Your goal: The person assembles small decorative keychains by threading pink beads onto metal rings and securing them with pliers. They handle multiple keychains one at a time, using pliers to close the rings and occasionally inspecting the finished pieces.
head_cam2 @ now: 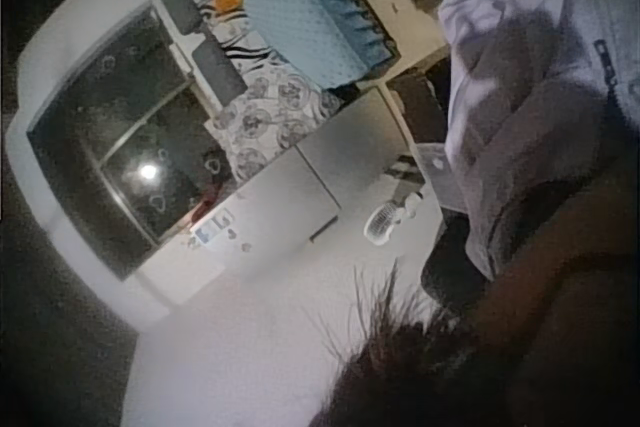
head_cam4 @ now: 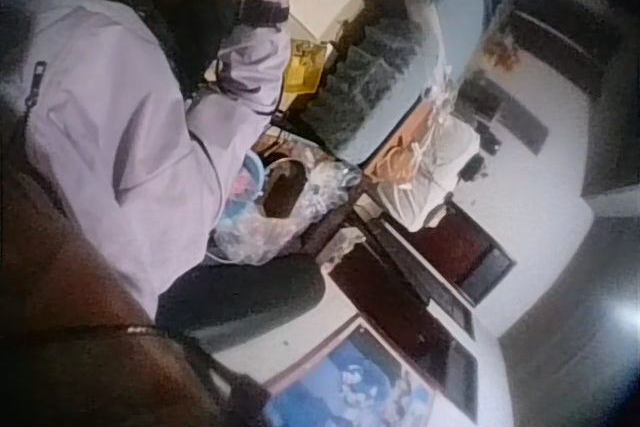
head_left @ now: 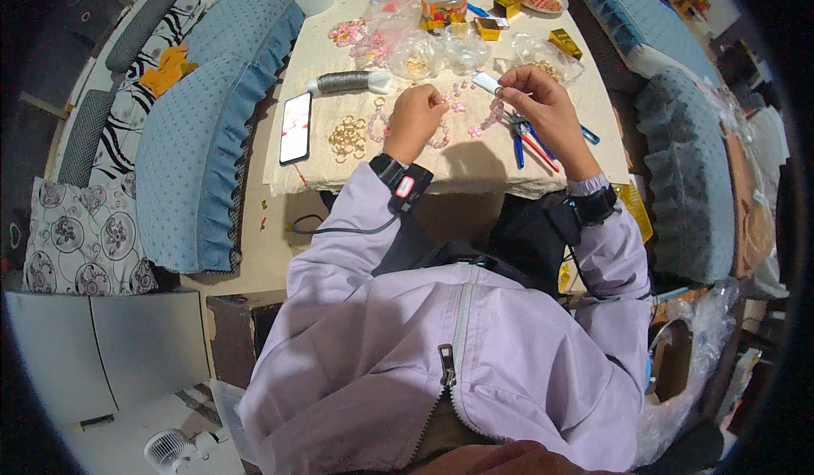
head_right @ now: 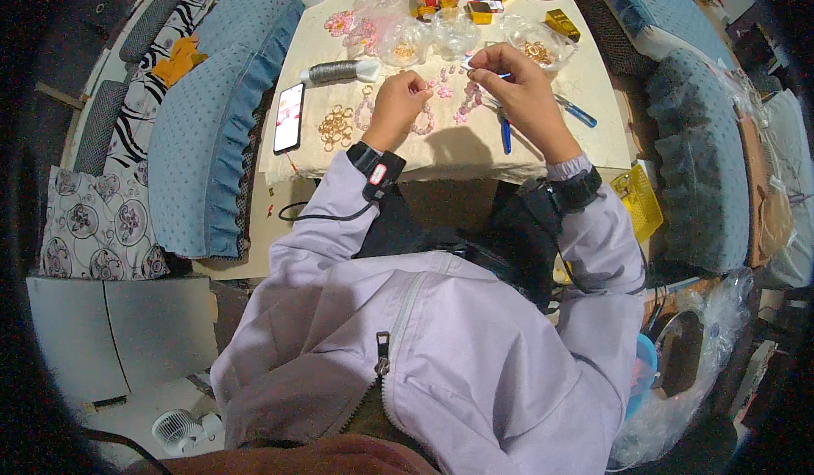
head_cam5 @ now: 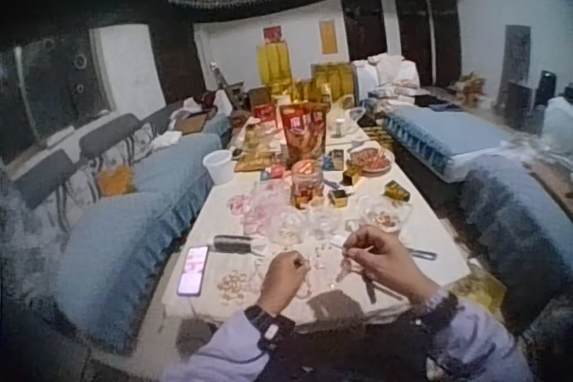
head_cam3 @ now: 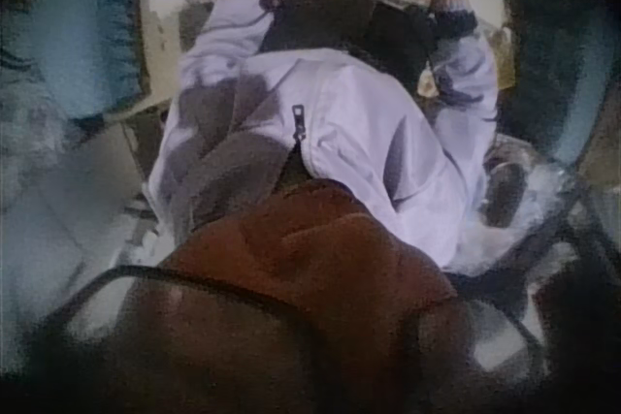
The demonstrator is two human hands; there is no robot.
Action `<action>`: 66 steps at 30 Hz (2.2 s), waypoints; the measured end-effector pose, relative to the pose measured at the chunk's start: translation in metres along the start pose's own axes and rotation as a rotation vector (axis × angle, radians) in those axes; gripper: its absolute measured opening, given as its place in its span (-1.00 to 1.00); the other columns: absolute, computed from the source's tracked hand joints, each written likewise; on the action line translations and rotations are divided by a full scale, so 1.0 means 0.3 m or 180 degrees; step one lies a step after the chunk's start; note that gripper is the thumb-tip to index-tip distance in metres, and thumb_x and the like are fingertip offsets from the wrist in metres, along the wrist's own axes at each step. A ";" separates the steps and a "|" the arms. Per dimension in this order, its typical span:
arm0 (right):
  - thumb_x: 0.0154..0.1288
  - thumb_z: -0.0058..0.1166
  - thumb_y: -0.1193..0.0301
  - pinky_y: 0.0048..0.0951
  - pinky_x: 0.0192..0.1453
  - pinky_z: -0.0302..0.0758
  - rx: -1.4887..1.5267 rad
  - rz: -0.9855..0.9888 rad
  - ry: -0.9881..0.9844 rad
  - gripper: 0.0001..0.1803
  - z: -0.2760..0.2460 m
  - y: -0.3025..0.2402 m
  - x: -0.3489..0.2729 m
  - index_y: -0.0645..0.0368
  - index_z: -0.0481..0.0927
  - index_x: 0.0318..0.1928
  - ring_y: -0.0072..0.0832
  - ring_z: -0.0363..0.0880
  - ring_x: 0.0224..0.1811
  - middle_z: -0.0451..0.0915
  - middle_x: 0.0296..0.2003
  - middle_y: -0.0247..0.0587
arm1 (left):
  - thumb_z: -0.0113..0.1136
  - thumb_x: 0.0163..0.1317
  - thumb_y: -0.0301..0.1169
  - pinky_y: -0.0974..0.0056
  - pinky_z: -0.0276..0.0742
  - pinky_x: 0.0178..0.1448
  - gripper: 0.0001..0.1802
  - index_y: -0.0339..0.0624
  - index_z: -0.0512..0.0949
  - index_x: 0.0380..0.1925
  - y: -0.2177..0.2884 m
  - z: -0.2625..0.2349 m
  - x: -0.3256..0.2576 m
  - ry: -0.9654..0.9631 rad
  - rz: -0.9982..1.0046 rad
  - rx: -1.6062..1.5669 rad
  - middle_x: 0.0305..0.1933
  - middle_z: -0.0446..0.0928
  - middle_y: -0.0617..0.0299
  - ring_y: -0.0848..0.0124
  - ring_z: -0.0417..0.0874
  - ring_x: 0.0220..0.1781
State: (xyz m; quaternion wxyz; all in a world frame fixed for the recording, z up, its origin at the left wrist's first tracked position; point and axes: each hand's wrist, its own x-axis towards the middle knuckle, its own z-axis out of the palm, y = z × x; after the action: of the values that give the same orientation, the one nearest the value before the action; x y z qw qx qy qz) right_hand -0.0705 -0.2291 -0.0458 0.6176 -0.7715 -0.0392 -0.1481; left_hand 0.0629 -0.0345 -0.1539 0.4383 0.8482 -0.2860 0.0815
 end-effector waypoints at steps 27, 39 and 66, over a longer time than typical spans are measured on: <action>0.36 0.14 0.46 -0.58 -0.06 0.51 0.0172 -0.0425 -0.0180 -0.82 0.097 -0.151 0.052 0.27 0.56 -0.08 -0.64 0.58 -0.19 0.62 -0.24 -0.32 | 0.30 0.27 -0.33 0.37 0.34 0.21 -0.77 -0.25 0.68 -0.16 0.369 -0.396 -0.008 -0.0558 -0.0573 -0.3117 -0.12 0.69 0.22 0.51 0.57 0.00; 0.35 0.12 0.47 -0.59 -0.09 0.48 -0.0122 -0.0314 -0.0222 -0.83 0.094 -0.122 0.033 0.25 0.56 -0.09 -0.65 0.56 -0.22 0.62 -0.25 -0.37 | 0.23 0.33 -0.38 0.41 0.56 0.04 -0.79 -0.32 0.60 -0.16 0.275 -0.342 -0.094 -0.0596 -0.0991 -0.3634 -0.20 0.67 0.17 0.48 0.66 -0.16; 0.40 0.08 0.47 -0.59 -0.05 0.44 -0.0243 0.0389 -0.0398 -0.85 0.206 0.072 0.285 0.24 0.52 -0.08 -0.64 0.54 -0.19 0.60 -0.24 -0.36 | 0.04 0.41 -0.36 0.44 0.43 -0.45 -0.87 -0.16 0.51 -0.19 -0.015 -0.153 -0.067 -0.0875 -0.1463 -0.2946 -0.36 0.60 0.29 0.57 0.55 -0.40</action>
State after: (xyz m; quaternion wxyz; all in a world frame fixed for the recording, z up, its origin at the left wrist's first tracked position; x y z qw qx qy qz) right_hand 0.0275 -0.1851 -0.0544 0.5919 -0.8032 -0.0249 -0.0631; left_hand 0.0540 0.0123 -0.1373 0.7316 0.6099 -0.1536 -0.2631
